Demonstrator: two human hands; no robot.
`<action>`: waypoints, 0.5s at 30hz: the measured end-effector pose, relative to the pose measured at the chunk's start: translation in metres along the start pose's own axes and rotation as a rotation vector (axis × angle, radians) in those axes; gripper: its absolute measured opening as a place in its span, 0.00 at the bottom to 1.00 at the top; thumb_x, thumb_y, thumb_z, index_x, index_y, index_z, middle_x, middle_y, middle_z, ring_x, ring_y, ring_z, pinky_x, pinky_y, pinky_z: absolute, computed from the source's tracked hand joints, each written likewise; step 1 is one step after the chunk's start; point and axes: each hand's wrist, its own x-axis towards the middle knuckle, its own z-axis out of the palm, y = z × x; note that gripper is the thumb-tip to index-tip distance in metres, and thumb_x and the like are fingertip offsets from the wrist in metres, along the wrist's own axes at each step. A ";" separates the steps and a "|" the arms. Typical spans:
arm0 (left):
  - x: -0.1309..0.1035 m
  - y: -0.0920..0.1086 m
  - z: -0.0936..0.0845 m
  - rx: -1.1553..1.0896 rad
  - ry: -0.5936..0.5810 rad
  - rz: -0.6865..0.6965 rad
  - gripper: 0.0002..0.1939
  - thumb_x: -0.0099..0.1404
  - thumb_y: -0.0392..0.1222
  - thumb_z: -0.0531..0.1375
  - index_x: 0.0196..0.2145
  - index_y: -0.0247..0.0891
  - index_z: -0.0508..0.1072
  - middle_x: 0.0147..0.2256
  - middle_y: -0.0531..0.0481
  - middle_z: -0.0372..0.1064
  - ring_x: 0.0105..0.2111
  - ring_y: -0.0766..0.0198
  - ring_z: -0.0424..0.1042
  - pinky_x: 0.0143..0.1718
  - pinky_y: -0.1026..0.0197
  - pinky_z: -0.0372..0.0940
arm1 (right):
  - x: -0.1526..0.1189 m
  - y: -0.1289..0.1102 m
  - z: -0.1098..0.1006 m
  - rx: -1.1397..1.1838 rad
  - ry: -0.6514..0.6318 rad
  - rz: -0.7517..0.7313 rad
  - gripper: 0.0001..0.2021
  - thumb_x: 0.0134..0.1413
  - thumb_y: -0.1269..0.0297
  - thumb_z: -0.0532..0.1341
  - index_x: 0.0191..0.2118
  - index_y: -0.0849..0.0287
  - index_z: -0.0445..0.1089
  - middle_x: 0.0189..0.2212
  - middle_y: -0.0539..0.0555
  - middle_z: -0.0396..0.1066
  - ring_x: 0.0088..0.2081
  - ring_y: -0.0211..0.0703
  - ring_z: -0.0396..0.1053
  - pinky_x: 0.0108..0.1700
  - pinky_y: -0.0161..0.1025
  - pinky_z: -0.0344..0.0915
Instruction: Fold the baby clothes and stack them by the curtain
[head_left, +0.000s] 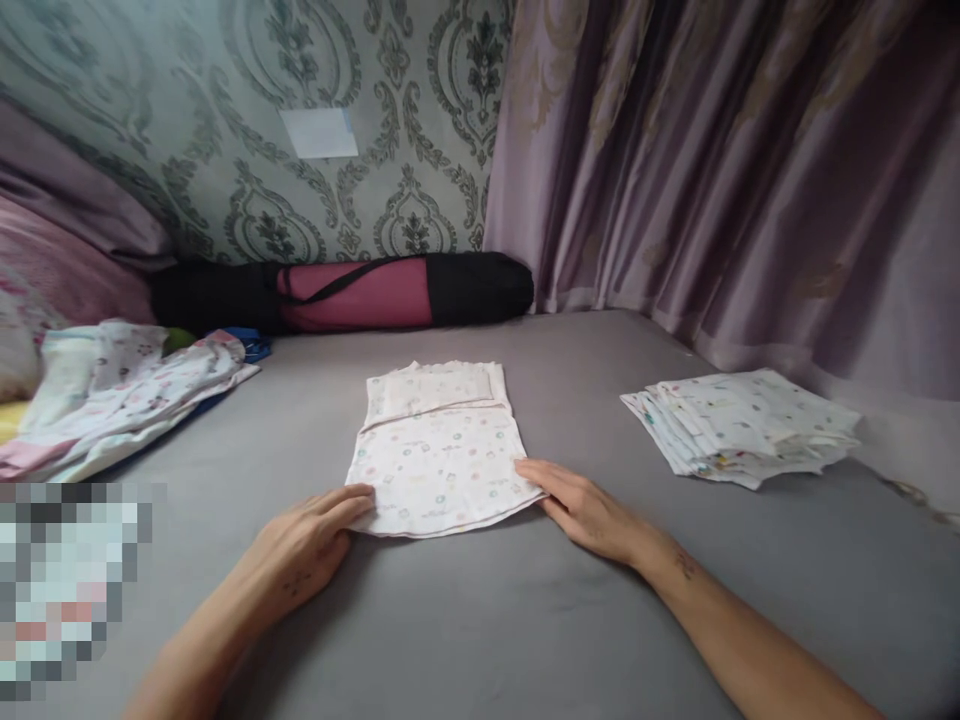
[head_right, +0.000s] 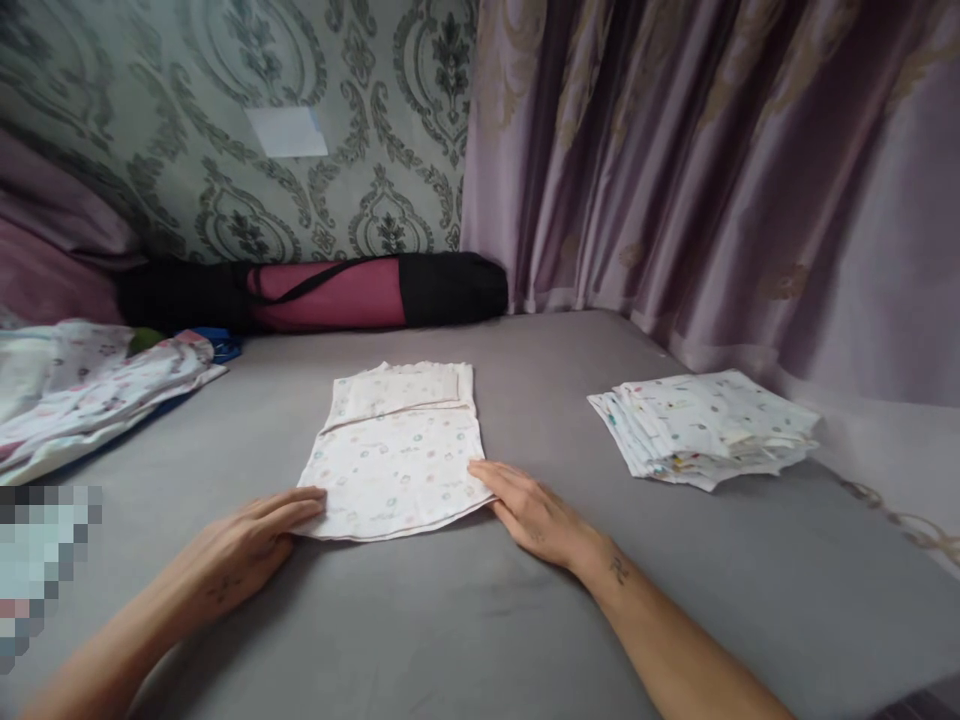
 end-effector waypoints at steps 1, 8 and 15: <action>0.001 0.002 -0.003 -0.026 0.003 -0.026 0.20 0.61 0.36 0.49 0.47 0.43 0.73 0.52 0.49 0.72 0.46 0.59 0.76 0.45 0.64 0.70 | 0.000 0.001 0.001 0.013 0.001 -0.006 0.23 0.62 0.75 0.51 0.61 0.56 0.62 0.61 0.57 0.63 0.63 0.43 0.59 0.64 0.46 0.58; 0.004 0.005 -0.005 -0.235 0.022 -0.189 0.17 0.68 0.45 0.48 0.46 0.43 0.73 0.46 0.49 0.76 0.41 0.59 0.77 0.42 0.63 0.71 | 0.002 0.006 0.003 0.061 0.017 -0.044 0.18 0.66 0.72 0.48 0.56 0.57 0.68 0.56 0.56 0.69 0.61 0.42 0.62 0.63 0.44 0.60; -0.004 -0.019 0.004 -0.374 0.027 -0.142 0.19 0.69 0.47 0.50 0.53 0.44 0.73 0.51 0.47 0.74 0.49 0.57 0.74 0.49 0.63 0.68 | 0.004 0.006 -0.005 0.019 0.029 -0.072 0.20 0.65 0.74 0.47 0.56 0.58 0.68 0.54 0.57 0.71 0.57 0.42 0.67 0.61 0.45 0.63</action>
